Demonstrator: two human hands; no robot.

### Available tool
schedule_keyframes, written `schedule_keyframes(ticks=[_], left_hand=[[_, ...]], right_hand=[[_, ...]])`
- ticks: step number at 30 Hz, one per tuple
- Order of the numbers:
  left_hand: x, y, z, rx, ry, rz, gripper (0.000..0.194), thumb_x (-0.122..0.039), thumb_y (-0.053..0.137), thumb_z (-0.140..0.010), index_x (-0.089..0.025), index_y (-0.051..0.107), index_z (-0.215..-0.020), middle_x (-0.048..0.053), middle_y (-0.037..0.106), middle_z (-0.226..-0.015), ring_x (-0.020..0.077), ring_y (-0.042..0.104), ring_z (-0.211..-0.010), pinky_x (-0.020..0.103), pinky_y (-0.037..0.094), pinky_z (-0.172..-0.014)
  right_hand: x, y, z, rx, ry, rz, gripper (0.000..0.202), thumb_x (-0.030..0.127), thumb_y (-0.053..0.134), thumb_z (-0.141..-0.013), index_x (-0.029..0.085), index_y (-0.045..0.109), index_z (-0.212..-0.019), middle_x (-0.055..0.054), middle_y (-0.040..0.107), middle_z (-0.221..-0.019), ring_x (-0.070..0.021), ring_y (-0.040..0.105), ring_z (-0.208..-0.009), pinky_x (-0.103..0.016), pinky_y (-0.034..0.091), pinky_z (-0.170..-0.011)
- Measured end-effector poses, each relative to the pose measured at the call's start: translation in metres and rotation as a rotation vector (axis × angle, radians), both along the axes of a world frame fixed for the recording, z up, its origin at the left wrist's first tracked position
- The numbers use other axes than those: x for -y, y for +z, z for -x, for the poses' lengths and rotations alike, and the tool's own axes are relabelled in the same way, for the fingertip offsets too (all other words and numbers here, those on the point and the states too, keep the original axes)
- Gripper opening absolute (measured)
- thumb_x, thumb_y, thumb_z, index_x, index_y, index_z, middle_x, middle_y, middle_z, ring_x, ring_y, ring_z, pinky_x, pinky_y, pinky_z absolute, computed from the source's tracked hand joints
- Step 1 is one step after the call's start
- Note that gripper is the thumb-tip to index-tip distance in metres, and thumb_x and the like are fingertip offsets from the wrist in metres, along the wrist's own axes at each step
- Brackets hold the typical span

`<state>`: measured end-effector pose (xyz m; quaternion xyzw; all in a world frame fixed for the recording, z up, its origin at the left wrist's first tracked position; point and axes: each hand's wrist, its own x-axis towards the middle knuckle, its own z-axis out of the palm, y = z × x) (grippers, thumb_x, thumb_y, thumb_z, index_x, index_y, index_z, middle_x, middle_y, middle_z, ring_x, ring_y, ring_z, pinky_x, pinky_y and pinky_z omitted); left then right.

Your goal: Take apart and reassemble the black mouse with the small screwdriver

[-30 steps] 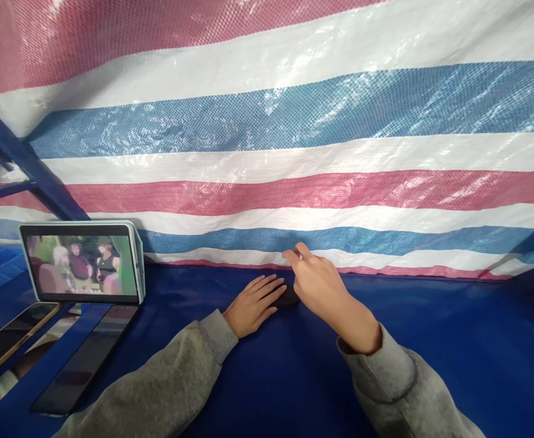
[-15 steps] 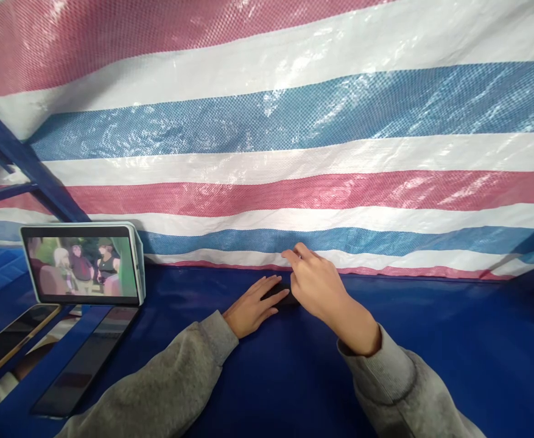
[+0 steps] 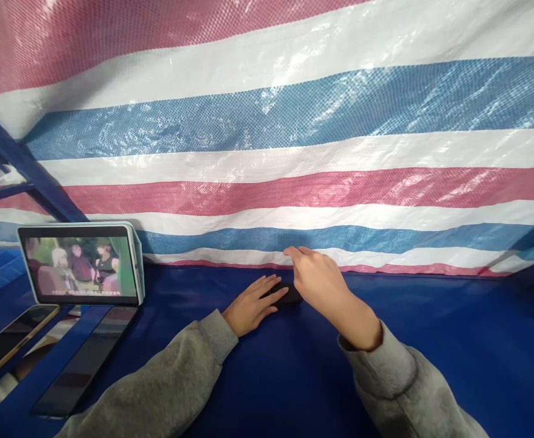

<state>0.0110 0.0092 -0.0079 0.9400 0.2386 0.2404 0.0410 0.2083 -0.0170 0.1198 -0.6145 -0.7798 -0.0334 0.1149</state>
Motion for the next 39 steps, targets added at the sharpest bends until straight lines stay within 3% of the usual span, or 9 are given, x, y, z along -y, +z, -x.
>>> schedule_keyframes(ticks=[3, 7, 14, 18, 25, 30, 39], left_hand=[[-0.0006, -0.0013, 0.0002, -0.004, 0.004, 0.004, 0.044, -0.028, 0.044, -0.099, -0.021, 0.038, -0.142, 0.012, 0.040, -0.147, 0.0235, 0.034, -0.139, 0.046, 0.031, -0.115], [-0.0006, -0.0015, -0.0001, 0.009, -0.006, -0.009, 0.043, -0.028, 0.044, -0.099, -0.022, 0.039, -0.142, 0.012, 0.042, -0.145, 0.0237, 0.035, -0.138, 0.048, 0.032, -0.114], [0.0002, 0.0000, -0.0008, 0.009, -0.020, -0.012, 0.042, -0.028, 0.044, -0.099, -0.021, 0.041, -0.140, 0.013, 0.043, -0.145, 0.0235, 0.035, -0.138, 0.047, 0.032, -0.114], [-0.0001, 0.0001, -0.0006, 0.010, -0.012, -0.008, 0.043, -0.029, 0.044, -0.099, -0.022, 0.040, -0.141, 0.012, 0.043, -0.145, 0.0237, 0.036, -0.138, 0.048, 0.032, -0.114], [0.0009, 0.0021, -0.0008, 0.005, -0.025, -0.026, 0.042, -0.027, 0.045, -0.099, -0.022, 0.041, -0.140, 0.012, 0.042, -0.145, 0.0241, 0.035, -0.139, 0.048, 0.033, -0.113], [0.0012, 0.0029, -0.0012, 0.008, -0.020, -0.030, 0.041, -0.027, 0.044, -0.099, -0.021, 0.042, -0.139, 0.013, 0.043, -0.144, 0.0238, 0.035, -0.138, 0.047, 0.033, -0.114], [0.0005, 0.0001, -0.0004, 0.013, -0.015, -0.021, 0.042, -0.027, 0.045, -0.099, -0.022, 0.042, -0.140, 0.012, 0.043, -0.144, 0.0237, 0.035, -0.138, 0.048, 0.031, -0.114]], right_hand=[[-0.0001, 0.0012, -0.0020, 0.031, 0.012, -0.007, 0.047, 0.004, 0.039, -0.080, 0.020, 0.060, -0.120, -0.006, 0.066, -0.100, -0.0158, 0.061, -0.071, -0.027, 0.033, -0.061], [0.0022, 0.0020, -0.0010, 0.035, 0.043, -0.023, 0.043, 0.009, 0.039, -0.083, 0.020, 0.059, -0.120, -0.007, 0.065, -0.107, -0.0168, 0.062, -0.076, -0.027, 0.035, -0.063], [0.0023, 0.0026, -0.0003, 0.034, -0.008, 0.022, 0.044, 0.008, 0.038, -0.083, 0.020, 0.059, -0.120, -0.006, 0.068, -0.096, -0.0186, 0.062, -0.076, -0.027, 0.033, -0.060], [0.0028, 0.0032, -0.0020, 0.071, 0.025, -0.012, 0.050, 0.004, 0.041, -0.077, 0.020, 0.058, -0.121, -0.007, 0.064, -0.104, -0.0152, 0.060, -0.070, -0.027, 0.032, -0.058], [-0.0002, -0.0007, -0.0032, 0.100, -0.026, -0.035, 0.039, 0.011, 0.039, -0.085, 0.020, 0.060, -0.116, -0.006, 0.066, -0.101, -0.0168, 0.061, -0.071, -0.028, 0.032, -0.058], [0.0007, 0.0015, -0.0027, 0.119, 0.017, -0.012, 0.047, 0.004, 0.040, -0.079, 0.020, 0.059, -0.119, -0.007, 0.066, -0.103, -0.0169, 0.062, -0.070, -0.028, 0.030, -0.057], [0.0023, 0.0011, -0.0008, 0.045, 0.023, -0.017, 0.042, 0.010, 0.040, -0.082, 0.019, 0.060, -0.118, -0.007, 0.067, -0.102, -0.0185, 0.063, -0.075, -0.028, 0.035, -0.061]])
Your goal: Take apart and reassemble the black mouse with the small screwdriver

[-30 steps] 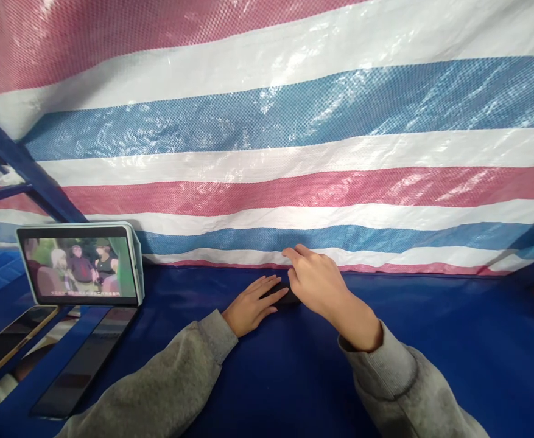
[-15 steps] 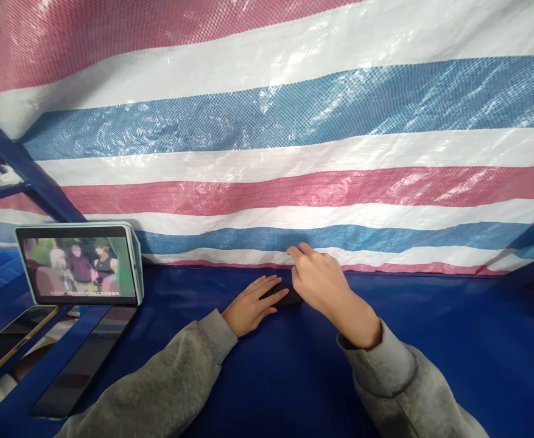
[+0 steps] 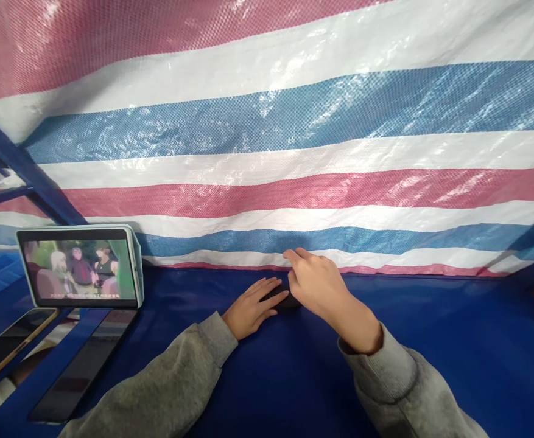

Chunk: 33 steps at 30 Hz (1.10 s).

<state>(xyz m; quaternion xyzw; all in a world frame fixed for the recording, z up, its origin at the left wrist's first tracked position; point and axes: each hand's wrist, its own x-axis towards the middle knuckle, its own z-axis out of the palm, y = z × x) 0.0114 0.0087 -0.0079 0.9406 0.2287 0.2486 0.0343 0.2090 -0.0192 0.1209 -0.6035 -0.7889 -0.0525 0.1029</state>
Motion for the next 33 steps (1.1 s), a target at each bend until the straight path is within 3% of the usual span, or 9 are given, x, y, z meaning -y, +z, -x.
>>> schedule_keyframes(ticks=[7, 12, 17, 22, 27, 33], left_hand=[[-0.0001, 0.0007, 0.0002, 0.008, -0.001, 0.011, 0.042, -0.028, 0.044, -0.099, -0.022, 0.041, -0.140, 0.012, 0.043, -0.145, 0.0234, 0.036, -0.138, 0.048, 0.032, -0.114], [0.0001, 0.0011, 0.0007, 0.002, 0.000, 0.005, 0.041, -0.029, 0.043, -0.099, -0.022, 0.040, -0.140, 0.012, 0.043, -0.145, 0.0236, 0.037, -0.137, 0.048, 0.033, -0.113], [-0.0001, 0.0002, 0.0009, -0.003, 0.005, 0.008, 0.042, -0.029, 0.043, -0.099, -0.023, 0.039, -0.141, 0.011, 0.042, -0.146, 0.0236, 0.036, -0.138, 0.048, 0.032, -0.114], [-0.0002, -0.0004, 0.0004, 0.000, 0.001, 0.007, 0.043, -0.028, 0.044, -0.099, -0.022, 0.040, -0.141, 0.012, 0.042, -0.145, 0.0236, 0.036, -0.138, 0.047, 0.031, -0.115], [0.0001, 0.0001, 0.0005, 0.012, 0.005, 0.012, 0.042, -0.029, 0.043, -0.099, -0.023, 0.039, -0.141, 0.012, 0.043, -0.144, 0.0242, 0.038, -0.137, 0.049, 0.033, -0.113], [0.0000, 0.0010, 0.0004, -0.002, 0.012, 0.016, 0.042, -0.030, 0.042, -0.100, -0.023, 0.040, -0.141, 0.012, 0.042, -0.145, 0.0244, 0.038, -0.137, 0.048, 0.033, -0.113]], right_hand=[[0.0006, -0.0001, -0.0003, -0.012, 0.030, 0.006, 0.046, 0.007, 0.040, -0.079, 0.020, 0.059, -0.118, -0.006, 0.066, -0.105, -0.0176, 0.063, -0.075, -0.028, 0.036, -0.064], [-0.0003, 0.0000, 0.0005, -0.038, -0.032, 0.005, 0.038, 0.012, 0.037, -0.086, 0.019, 0.061, -0.115, -0.006, 0.068, -0.098, -0.0184, 0.063, -0.075, -0.028, 0.036, -0.062], [-0.0006, 0.0006, 0.0003, -0.054, 0.016, 0.007, 0.042, 0.009, 0.039, -0.083, 0.020, 0.060, -0.118, -0.006, 0.067, -0.102, -0.0174, 0.063, -0.076, -0.028, 0.036, -0.063], [-0.0019, -0.0023, -0.0005, -0.063, -0.032, 0.018, 0.038, 0.015, 0.036, -0.088, 0.020, 0.060, -0.118, -0.007, 0.070, -0.093, -0.0210, 0.064, -0.079, -0.028, 0.037, -0.064], [-0.0021, -0.0041, -0.0010, -0.080, 0.037, -0.014, 0.042, 0.010, 0.037, -0.085, 0.021, 0.059, -0.119, -0.006, 0.068, -0.103, -0.0188, 0.064, -0.077, -0.028, 0.038, -0.066], [-0.0033, -0.0049, 0.0006, -0.081, -0.036, -0.040, 0.032, 0.020, 0.037, -0.092, 0.021, 0.062, -0.111, -0.006, 0.071, -0.092, -0.0203, 0.065, -0.077, -0.028, 0.036, -0.062]])
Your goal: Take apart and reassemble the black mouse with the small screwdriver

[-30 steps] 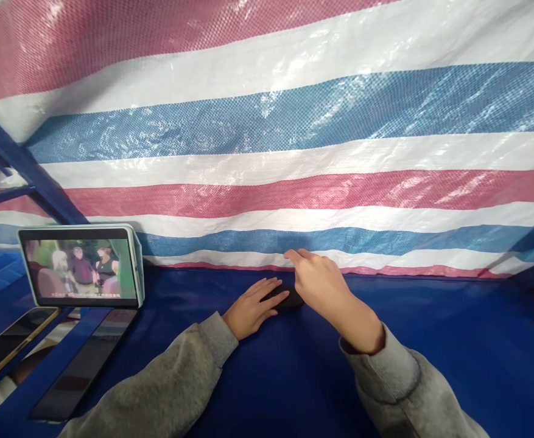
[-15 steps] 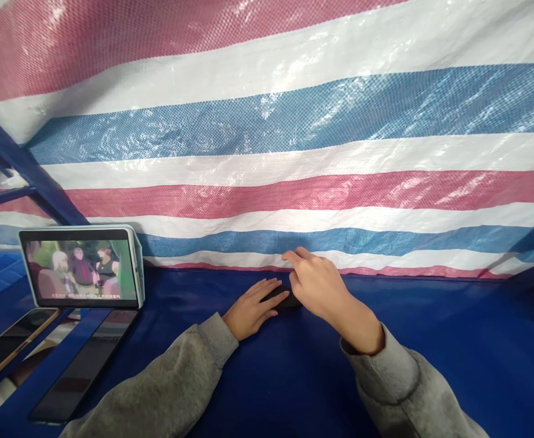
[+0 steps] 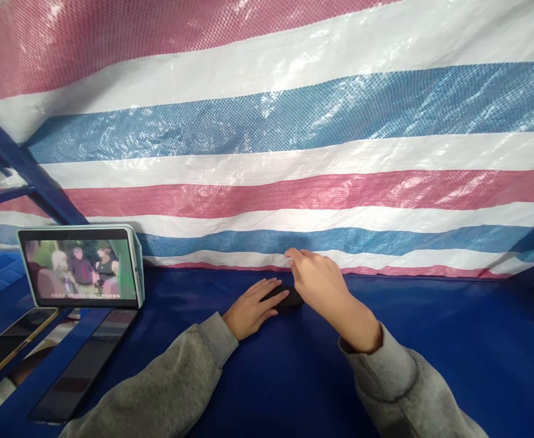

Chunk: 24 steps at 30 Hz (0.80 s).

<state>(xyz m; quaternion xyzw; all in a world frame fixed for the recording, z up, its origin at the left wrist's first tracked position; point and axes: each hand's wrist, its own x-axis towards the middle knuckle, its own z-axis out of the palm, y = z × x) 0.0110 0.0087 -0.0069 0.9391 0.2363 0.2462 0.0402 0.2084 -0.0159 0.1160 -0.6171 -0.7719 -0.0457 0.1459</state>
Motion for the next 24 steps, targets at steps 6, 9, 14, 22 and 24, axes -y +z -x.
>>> schedule_keyframes(ticks=[6, 9, 14, 22, 24], left_hand=[[0.0001, -0.0001, 0.0001, -0.004, 0.000, -0.003, 0.043, -0.029, 0.043, -0.099, -0.023, 0.039, -0.142, 0.012, 0.042, -0.145, 0.0242, 0.037, -0.137, 0.047, 0.032, -0.114], [-0.0003, -0.0013, 0.0007, -0.010, -0.001, -0.009, 0.043, -0.030, 0.044, -0.099, -0.023, 0.039, -0.142, 0.011, 0.042, -0.145, 0.0242, 0.037, -0.137, 0.047, 0.033, -0.114], [-0.0008, -0.0023, 0.0012, -0.008, 0.009, -0.009, 0.044, -0.030, 0.044, -0.099, -0.023, 0.039, -0.142, 0.011, 0.041, -0.146, 0.0239, 0.038, -0.136, 0.047, 0.033, -0.114], [-0.0003, -0.0014, 0.0009, -0.005, 0.012, -0.002, 0.044, -0.030, 0.044, -0.099, -0.024, 0.038, -0.142, 0.011, 0.042, -0.145, 0.0247, 0.038, -0.136, 0.048, 0.034, -0.113], [-0.0002, -0.0015, 0.0009, -0.001, 0.013, -0.005, 0.044, -0.030, 0.043, -0.099, -0.024, 0.038, -0.142, 0.011, 0.042, -0.145, 0.0249, 0.038, -0.136, 0.049, 0.034, -0.113]], right_hand=[[-0.0017, -0.0029, -0.0016, -0.001, 0.057, -0.020, 0.037, 0.012, 0.041, -0.085, 0.022, 0.062, -0.113, -0.005, 0.068, -0.102, -0.0180, 0.064, -0.075, -0.028, 0.036, -0.062], [-0.0024, -0.0021, -0.0040, -0.006, 0.028, 0.005, 0.036, 0.014, 0.042, -0.084, 0.021, 0.062, -0.113, -0.005, 0.069, -0.095, -0.0193, 0.064, -0.075, -0.029, 0.036, -0.063], [-0.0021, 0.0014, -0.0066, -0.022, 0.067, 0.016, 0.039, 0.011, 0.039, -0.084, 0.021, 0.061, -0.114, -0.005, 0.067, -0.098, -0.0173, 0.063, -0.073, -0.028, 0.037, -0.064], [-0.0010, 0.0026, -0.0065, -0.057, 0.056, 0.031, 0.035, 0.015, 0.039, -0.086, 0.021, 0.062, -0.112, -0.004, 0.068, -0.094, -0.0174, 0.063, -0.072, -0.028, 0.038, -0.065], [-0.0014, 0.0030, -0.0075, -0.058, 0.078, 0.035, 0.039, 0.010, 0.040, -0.082, 0.021, 0.061, -0.113, -0.004, 0.068, -0.097, -0.0161, 0.062, -0.070, -0.028, 0.038, -0.065]])
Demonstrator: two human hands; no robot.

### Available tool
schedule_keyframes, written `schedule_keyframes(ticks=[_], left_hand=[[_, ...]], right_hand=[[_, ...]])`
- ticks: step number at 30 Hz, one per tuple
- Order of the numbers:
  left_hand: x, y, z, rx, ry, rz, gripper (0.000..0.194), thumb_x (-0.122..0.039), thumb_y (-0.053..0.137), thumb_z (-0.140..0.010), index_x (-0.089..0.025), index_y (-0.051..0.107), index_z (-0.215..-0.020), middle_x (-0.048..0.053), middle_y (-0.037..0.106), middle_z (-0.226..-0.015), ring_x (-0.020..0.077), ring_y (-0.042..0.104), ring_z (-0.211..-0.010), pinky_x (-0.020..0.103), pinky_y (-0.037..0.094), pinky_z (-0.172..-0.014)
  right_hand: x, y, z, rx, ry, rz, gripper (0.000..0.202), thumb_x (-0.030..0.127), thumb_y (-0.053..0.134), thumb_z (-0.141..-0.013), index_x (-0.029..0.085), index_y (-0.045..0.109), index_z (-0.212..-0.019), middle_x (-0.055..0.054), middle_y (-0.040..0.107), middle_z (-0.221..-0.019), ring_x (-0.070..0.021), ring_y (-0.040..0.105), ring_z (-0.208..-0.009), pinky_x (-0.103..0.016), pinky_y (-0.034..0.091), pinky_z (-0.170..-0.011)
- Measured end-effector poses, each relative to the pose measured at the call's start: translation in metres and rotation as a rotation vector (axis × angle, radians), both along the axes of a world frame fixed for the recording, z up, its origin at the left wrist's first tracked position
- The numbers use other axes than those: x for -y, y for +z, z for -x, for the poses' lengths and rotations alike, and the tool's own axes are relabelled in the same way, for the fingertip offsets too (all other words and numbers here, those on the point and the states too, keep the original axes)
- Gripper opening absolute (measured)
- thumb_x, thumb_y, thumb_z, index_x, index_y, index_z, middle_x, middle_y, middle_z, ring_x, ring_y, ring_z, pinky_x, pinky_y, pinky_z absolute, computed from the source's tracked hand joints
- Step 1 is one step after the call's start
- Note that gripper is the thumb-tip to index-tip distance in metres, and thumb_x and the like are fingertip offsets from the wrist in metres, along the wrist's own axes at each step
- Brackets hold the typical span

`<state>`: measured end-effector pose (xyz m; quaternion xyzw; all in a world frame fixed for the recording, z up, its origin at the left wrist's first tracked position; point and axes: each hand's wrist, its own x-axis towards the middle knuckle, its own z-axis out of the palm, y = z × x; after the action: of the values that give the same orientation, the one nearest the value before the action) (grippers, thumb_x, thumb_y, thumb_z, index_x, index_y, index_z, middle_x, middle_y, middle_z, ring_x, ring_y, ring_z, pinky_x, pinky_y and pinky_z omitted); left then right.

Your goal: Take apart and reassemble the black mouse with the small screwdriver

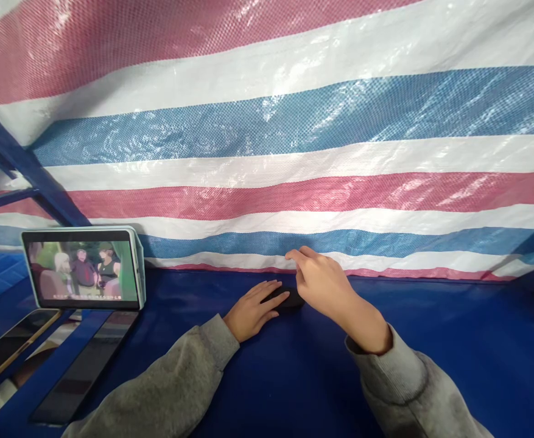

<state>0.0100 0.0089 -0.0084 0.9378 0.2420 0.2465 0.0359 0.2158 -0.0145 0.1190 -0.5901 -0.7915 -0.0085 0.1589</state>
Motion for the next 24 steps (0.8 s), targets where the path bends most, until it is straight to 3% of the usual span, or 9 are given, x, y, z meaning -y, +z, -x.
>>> schedule_keyframes(ticks=[5, 9, 14, 18, 22, 24], left_hand=[[-0.0002, -0.0006, -0.0001, -0.010, 0.001, -0.004, 0.044, -0.031, 0.043, -0.099, -0.024, 0.038, -0.142, 0.011, 0.042, -0.146, 0.0243, 0.038, -0.137, 0.048, 0.034, -0.113], [-0.0001, -0.0002, 0.0000, -0.013, 0.006, -0.016, 0.044, -0.031, 0.043, -0.099, -0.024, 0.038, -0.142, 0.011, 0.042, -0.145, 0.0247, 0.038, -0.136, 0.048, 0.035, -0.113], [0.0002, 0.0001, -0.0005, -0.007, 0.005, -0.011, 0.044, -0.031, 0.043, -0.099, -0.024, 0.038, -0.142, 0.011, 0.042, -0.145, 0.0246, 0.039, -0.136, 0.048, 0.035, -0.113], [0.0005, 0.0008, -0.0011, 0.001, 0.006, -0.011, 0.044, -0.031, 0.043, -0.099, -0.024, 0.038, -0.142, 0.011, 0.042, -0.145, 0.0243, 0.039, -0.136, 0.047, 0.035, -0.113], [0.0009, 0.0017, -0.0008, -0.013, 0.004, -0.009, 0.044, -0.031, 0.044, -0.099, -0.023, 0.039, -0.142, 0.011, 0.042, -0.145, 0.0244, 0.039, -0.136, 0.047, 0.034, -0.113], [0.0008, 0.0015, -0.0005, -0.013, 0.008, -0.005, 0.044, -0.031, 0.043, -0.099, -0.024, 0.038, -0.142, 0.011, 0.042, -0.145, 0.0244, 0.038, -0.136, 0.047, 0.034, -0.113]], right_hand=[[-0.0003, 0.0005, -0.0013, -0.004, -0.042, -0.007, 0.034, 0.014, 0.039, -0.085, 0.021, 0.062, -0.110, -0.004, 0.068, -0.090, -0.0181, 0.062, -0.073, -0.028, 0.037, -0.065], [0.0022, 0.0021, 0.0018, 0.016, 0.008, -0.032, 0.035, 0.008, 0.043, -0.077, 0.021, 0.062, -0.103, -0.003, 0.066, -0.097, -0.0148, 0.059, -0.069, -0.027, 0.035, -0.062], [0.0032, 0.0030, 0.0046, 0.047, -0.020, -0.040, 0.024, 0.017, 0.038, -0.088, 0.020, 0.062, -0.084, -0.002, 0.064, -0.079, -0.0147, 0.055, -0.062, -0.027, 0.031, -0.057], [0.0012, 0.0002, 0.0022, 0.024, -0.010, -0.072, 0.028, 0.011, 0.042, -0.080, 0.020, 0.063, -0.096, -0.004, 0.067, -0.095, -0.0148, 0.058, -0.068, -0.027, 0.033, -0.060], [0.0005, 0.0004, 0.0011, 0.023, -0.078, -0.012, 0.029, 0.015, 0.038, -0.087, 0.021, 0.063, -0.101, -0.004, 0.068, -0.079, -0.0169, 0.059, -0.064, -0.027, 0.033, -0.059], [0.0011, 0.0012, 0.0019, 0.022, -0.071, -0.019, 0.032, 0.013, 0.038, -0.085, 0.021, 0.062, -0.106, -0.004, 0.069, -0.083, -0.0165, 0.060, -0.064, -0.027, 0.033, -0.059]])
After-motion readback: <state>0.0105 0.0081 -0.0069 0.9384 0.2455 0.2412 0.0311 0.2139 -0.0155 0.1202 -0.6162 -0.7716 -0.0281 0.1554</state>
